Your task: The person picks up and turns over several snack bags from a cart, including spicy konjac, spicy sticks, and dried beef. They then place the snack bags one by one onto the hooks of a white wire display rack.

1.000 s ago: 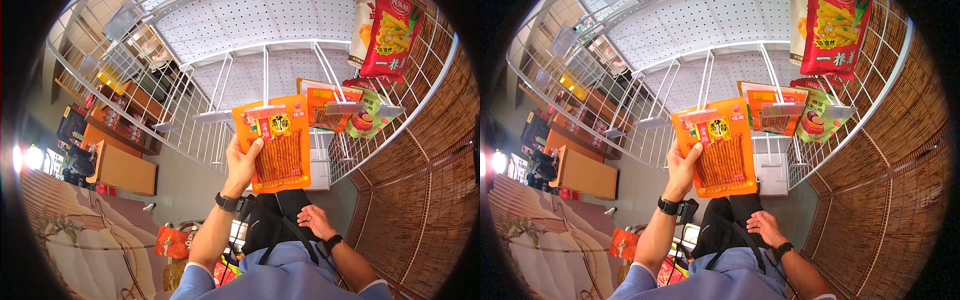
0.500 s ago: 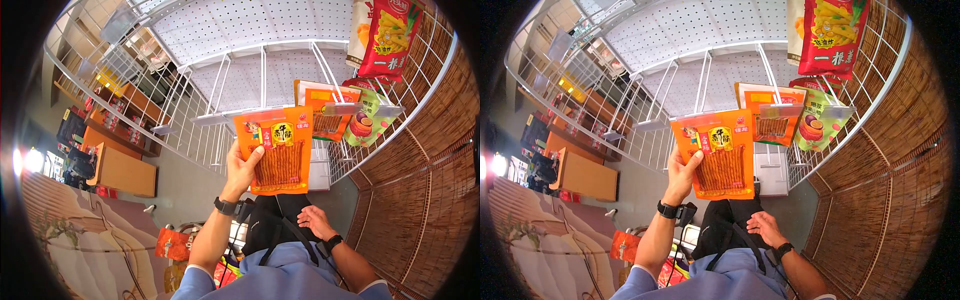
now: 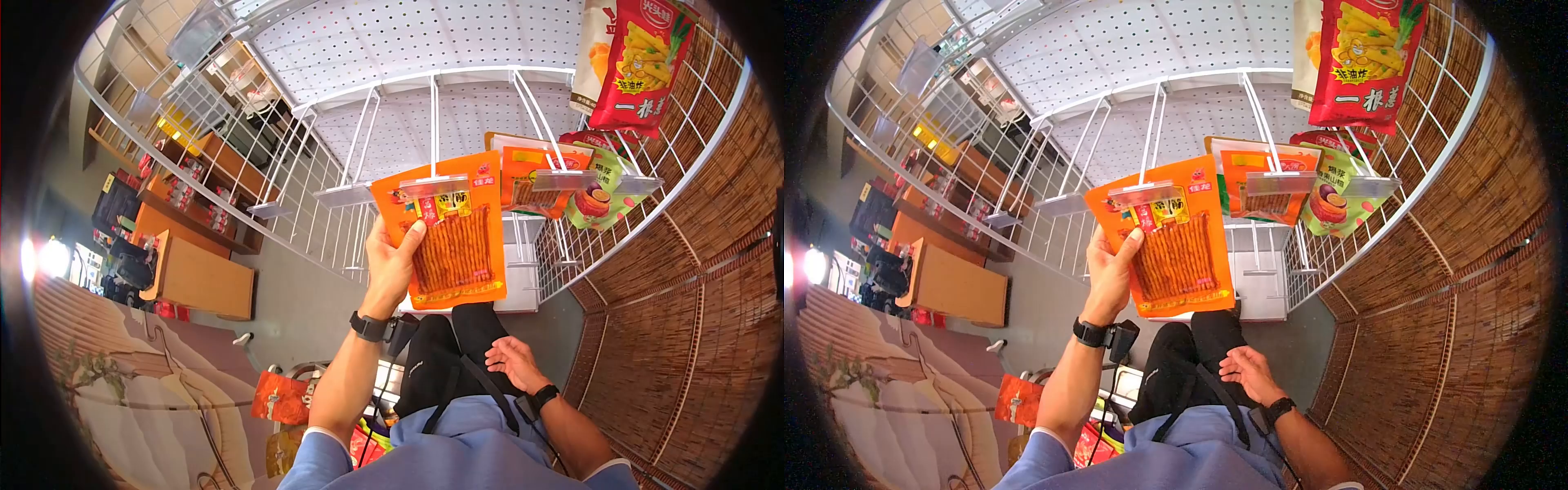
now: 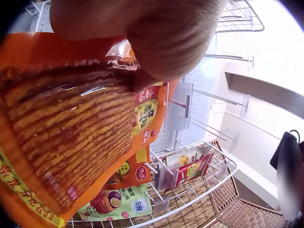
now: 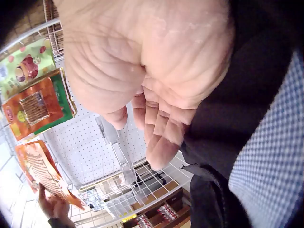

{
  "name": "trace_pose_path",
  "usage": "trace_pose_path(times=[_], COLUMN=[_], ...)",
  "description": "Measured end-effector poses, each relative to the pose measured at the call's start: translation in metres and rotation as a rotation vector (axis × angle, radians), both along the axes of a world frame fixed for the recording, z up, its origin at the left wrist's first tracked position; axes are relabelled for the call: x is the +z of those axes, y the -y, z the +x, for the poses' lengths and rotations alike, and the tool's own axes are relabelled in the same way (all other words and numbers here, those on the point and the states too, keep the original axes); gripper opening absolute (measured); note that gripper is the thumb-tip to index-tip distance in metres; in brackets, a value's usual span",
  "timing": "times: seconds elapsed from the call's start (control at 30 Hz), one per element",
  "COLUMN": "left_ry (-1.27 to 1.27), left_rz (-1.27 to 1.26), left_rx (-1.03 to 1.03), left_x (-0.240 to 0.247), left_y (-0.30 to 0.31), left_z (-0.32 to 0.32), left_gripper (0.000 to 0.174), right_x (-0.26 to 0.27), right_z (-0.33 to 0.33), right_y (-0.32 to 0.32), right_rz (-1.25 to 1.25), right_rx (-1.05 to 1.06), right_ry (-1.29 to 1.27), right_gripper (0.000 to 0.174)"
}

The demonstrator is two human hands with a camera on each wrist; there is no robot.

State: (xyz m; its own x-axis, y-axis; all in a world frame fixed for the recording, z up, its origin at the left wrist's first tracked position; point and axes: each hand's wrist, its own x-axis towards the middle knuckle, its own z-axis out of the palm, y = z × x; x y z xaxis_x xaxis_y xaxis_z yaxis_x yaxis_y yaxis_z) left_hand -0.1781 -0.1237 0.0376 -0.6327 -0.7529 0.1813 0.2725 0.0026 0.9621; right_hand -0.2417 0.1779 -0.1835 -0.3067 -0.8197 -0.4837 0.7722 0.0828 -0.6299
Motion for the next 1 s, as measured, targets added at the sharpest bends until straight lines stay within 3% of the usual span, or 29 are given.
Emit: trace_pose_path(times=[0.43,1.0], left_ry=[-0.016,0.014], left_rz=[0.114,0.046], left_rx=[0.038,0.113], left_x=[-0.004,-0.003], left_y=[0.011,0.006], left_z=[-0.016,-0.015], left_gripper=[0.028,0.024], right_x=[-0.002,-0.002], right_z=[-0.001,-0.002], right_y=[-0.002,0.001], right_rz=[0.005,0.011], right_rx=[-0.001,-0.001], right_ry=[0.003,0.004], right_gripper=[0.022,0.021])
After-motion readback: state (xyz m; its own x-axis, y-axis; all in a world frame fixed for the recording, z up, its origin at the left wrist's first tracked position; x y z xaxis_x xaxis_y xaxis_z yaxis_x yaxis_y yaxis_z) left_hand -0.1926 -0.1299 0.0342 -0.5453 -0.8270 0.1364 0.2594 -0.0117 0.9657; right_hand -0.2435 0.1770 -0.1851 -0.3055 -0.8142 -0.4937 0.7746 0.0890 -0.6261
